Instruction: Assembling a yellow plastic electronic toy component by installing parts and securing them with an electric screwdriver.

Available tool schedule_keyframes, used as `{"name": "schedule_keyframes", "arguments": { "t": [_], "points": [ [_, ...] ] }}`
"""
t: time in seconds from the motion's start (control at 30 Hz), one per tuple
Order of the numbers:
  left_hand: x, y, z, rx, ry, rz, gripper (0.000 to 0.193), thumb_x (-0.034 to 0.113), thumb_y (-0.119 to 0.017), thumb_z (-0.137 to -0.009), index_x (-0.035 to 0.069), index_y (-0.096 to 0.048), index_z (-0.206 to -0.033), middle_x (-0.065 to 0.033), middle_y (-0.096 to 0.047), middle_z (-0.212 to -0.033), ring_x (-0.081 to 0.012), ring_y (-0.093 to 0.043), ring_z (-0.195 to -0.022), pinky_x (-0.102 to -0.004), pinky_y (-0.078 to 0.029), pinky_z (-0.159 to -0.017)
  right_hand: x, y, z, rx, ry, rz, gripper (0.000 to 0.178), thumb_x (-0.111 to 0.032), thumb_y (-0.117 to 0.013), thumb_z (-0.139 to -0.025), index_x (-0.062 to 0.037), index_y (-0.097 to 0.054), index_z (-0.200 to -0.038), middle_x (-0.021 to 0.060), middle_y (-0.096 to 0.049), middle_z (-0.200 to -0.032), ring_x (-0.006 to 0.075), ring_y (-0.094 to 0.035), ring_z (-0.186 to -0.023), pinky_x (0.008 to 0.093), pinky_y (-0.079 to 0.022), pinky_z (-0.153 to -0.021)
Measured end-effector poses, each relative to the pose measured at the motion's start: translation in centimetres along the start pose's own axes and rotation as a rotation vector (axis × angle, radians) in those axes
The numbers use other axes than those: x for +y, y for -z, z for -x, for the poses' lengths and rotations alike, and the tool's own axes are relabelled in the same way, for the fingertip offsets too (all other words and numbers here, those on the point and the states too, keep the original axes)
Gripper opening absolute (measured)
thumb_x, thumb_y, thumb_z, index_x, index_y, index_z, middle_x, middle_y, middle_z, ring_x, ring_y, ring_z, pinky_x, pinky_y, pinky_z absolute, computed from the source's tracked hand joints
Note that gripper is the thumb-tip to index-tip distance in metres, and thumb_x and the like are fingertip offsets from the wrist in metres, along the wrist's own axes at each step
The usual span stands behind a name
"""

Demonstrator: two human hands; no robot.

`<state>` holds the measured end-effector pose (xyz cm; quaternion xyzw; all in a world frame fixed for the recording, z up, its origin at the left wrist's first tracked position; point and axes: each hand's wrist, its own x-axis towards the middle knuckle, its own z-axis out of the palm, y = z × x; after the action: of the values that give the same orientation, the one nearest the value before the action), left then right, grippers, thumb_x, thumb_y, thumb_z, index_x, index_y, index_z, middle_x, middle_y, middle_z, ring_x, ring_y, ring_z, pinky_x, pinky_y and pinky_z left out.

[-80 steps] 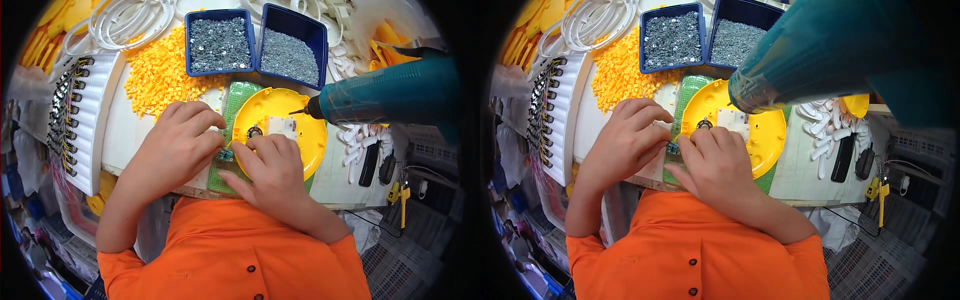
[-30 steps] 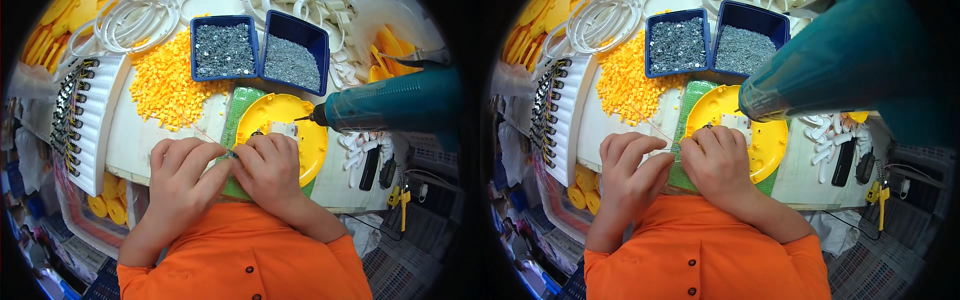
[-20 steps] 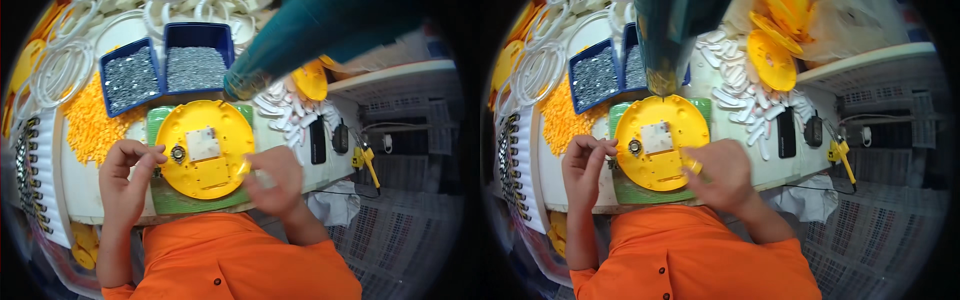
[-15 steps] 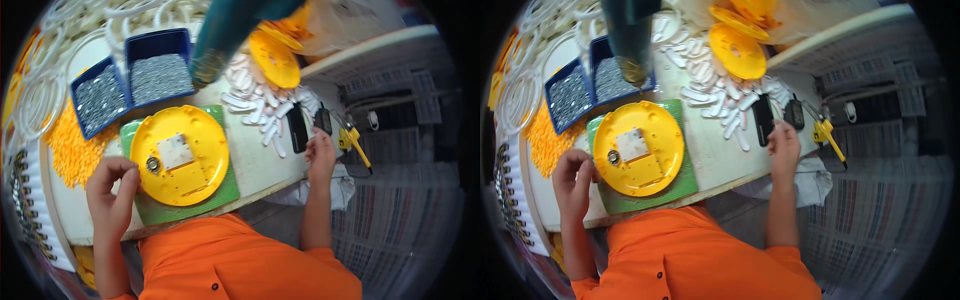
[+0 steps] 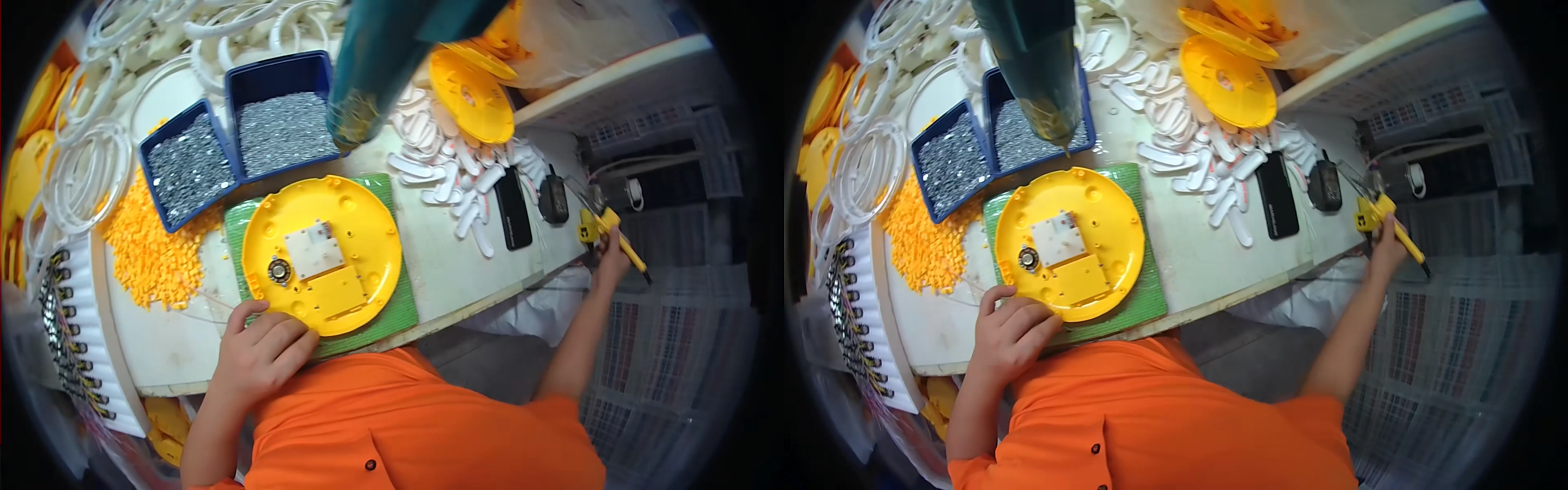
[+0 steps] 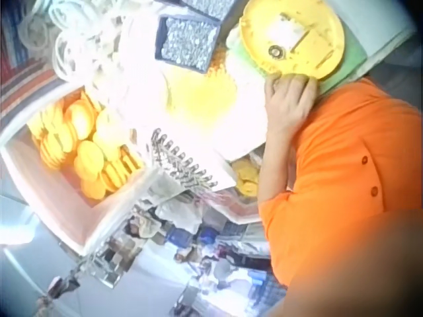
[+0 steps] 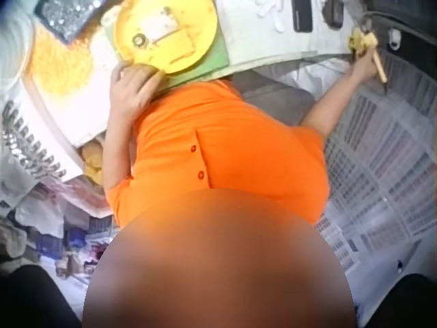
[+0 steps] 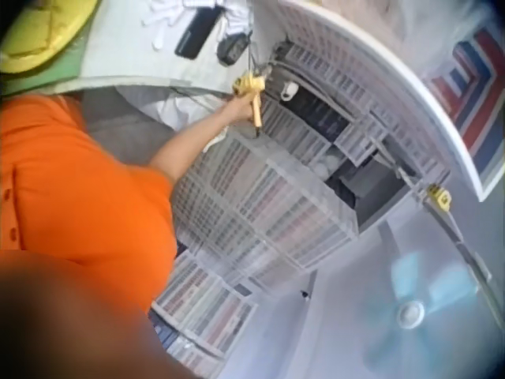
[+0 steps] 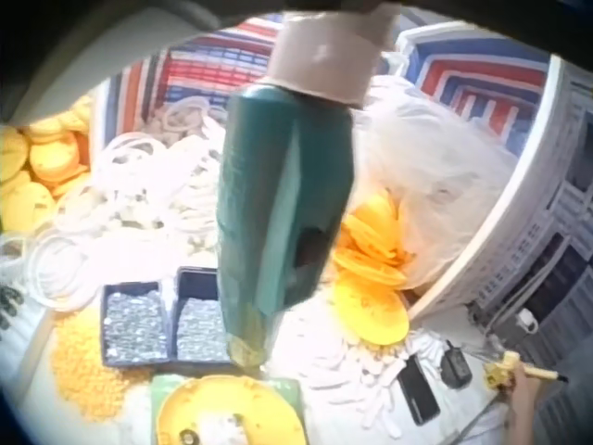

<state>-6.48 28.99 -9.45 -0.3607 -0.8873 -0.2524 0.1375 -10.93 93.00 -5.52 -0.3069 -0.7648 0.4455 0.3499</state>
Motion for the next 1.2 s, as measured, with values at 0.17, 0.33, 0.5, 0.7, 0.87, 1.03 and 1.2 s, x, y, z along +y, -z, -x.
{"name": "schedule_keyframes", "arguments": {
  "t": [0.17, 0.33, 0.5, 0.7, 0.87, 1.03, 1.2],
  "points": [
    [-0.6, 0.2, -0.3, 0.053, 0.033, -0.032, 0.019, 0.011, -0.068, -0.079, 0.015, -0.070, -0.098, 0.0021, -0.066, -0.093, -0.0143, -0.066, -0.085, -0.0401, -0.047, -0.091, -6.7, 0.9, 6.3, 0.236, 0.502, 0.256, 0.028, -0.019, -0.063, -0.101, 0.0026, -0.062, -0.119, 0.0118, -0.068, -0.111, 0.0173, -0.068, -0.095, 0.0246, -0.055, -0.080],
    [-1.1, 0.6, -0.8, 0.039, 0.093, 0.032, 0.018, 0.012, -0.071, -0.078, 0.015, -0.070, -0.095, 0.0025, -0.063, -0.089, -0.0149, -0.065, -0.084, -0.0406, -0.045, -0.094, -10.9, -4.7, 15.3, -0.176, 0.512, -0.196, 0.033, -0.009, -0.052, -0.100, 0.0018, -0.054, -0.132, 0.0128, -0.058, -0.127, 0.0213, -0.063, -0.106, 0.0300, -0.056, -0.085],
    [-0.6, 0.5, -1.3, 0.146, 0.319, 0.064, 0.021, 0.011, -0.076, -0.075, 0.016, -0.070, -0.095, 0.0012, -0.061, -0.085, -0.0189, -0.063, -0.088, -0.0442, -0.043, -0.096, -10.0, -11.2, 25.2, -0.733, 0.501, -0.279, 0.053, -0.027, -0.064, -0.094, -0.0011, -0.044, -0.136, 0.0113, -0.056, -0.109, 0.0148, -0.062, -0.084, 0.0251, -0.053, -0.069],
    [0.6, -0.9, -2.1, 0.213, 0.473, -0.124, 0.015, 0.012, -0.075, -0.076, 0.016, -0.066, -0.088, 0.0021, -0.061, -0.095, -0.0187, -0.060, -0.101, -0.0485, -0.033, -0.108, -11.1, -12.8, 30.0, -1.011, 0.696, -0.357, 0.047, -0.020, -0.074, -0.090, -0.0014, -0.048, -0.124, 0.0086, -0.058, -0.079, 0.0166, -0.056, -0.061, 0.0299, -0.046, -0.055],
    [0.8, -1.4, -2.2, 0.259, 0.564, -0.117, 0.016, 0.011, -0.077, -0.077, 0.014, -0.066, -0.088, 0.0006, -0.062, -0.103, -0.0230, -0.057, -0.111, -0.0528, -0.027, -0.112, -11.4, -14.1, 30.4, -1.051, 0.842, -0.358, 0.045, -0.018, -0.078, -0.084, -0.0039, -0.050, -0.117, 0.0066, -0.056, -0.068, 0.0195, -0.054, -0.051, 0.0320, -0.045, -0.048],
    [0.6, -2.0, -2.5, 0.271, 0.591, -0.085, 0.014, 0.010, -0.076, -0.077, 0.015, -0.065, -0.085, 0.0010, -0.062, -0.104, -0.0232, -0.057, -0.111, -0.0551, -0.025, -0.112, -11.5, -14.1, 29.7, -1.076, 0.888, -0.328, 0.045, -0.019, -0.078, -0.085, -0.0050, -0.050, -0.118, 0.0071, -0.057, -0.070, 0.0196, -0.055, -0.052, 0.0312, -0.047, -0.049],
    [0.5, -2.3, -2.7, 0.280, 0.603, -0.075, 0.015, 0.010, -0.075, -0.077, 0.015, -0.064, -0.084, 0.0013, -0.062, -0.103, -0.0229, -0.057, -0.110, -0.0553, -0.025, -0.112, -11.4, -12.8, 29.6, -1.225, 0.772, -0.260, 0.052, -0.019, -0.068, -0.097, -0.0047, -0.039, -0.138, 0.0171, -0.061, -0.102, 0.0165, -0.058, -0.079, 0.0295, -0.049, -0.069]
  ]
}}
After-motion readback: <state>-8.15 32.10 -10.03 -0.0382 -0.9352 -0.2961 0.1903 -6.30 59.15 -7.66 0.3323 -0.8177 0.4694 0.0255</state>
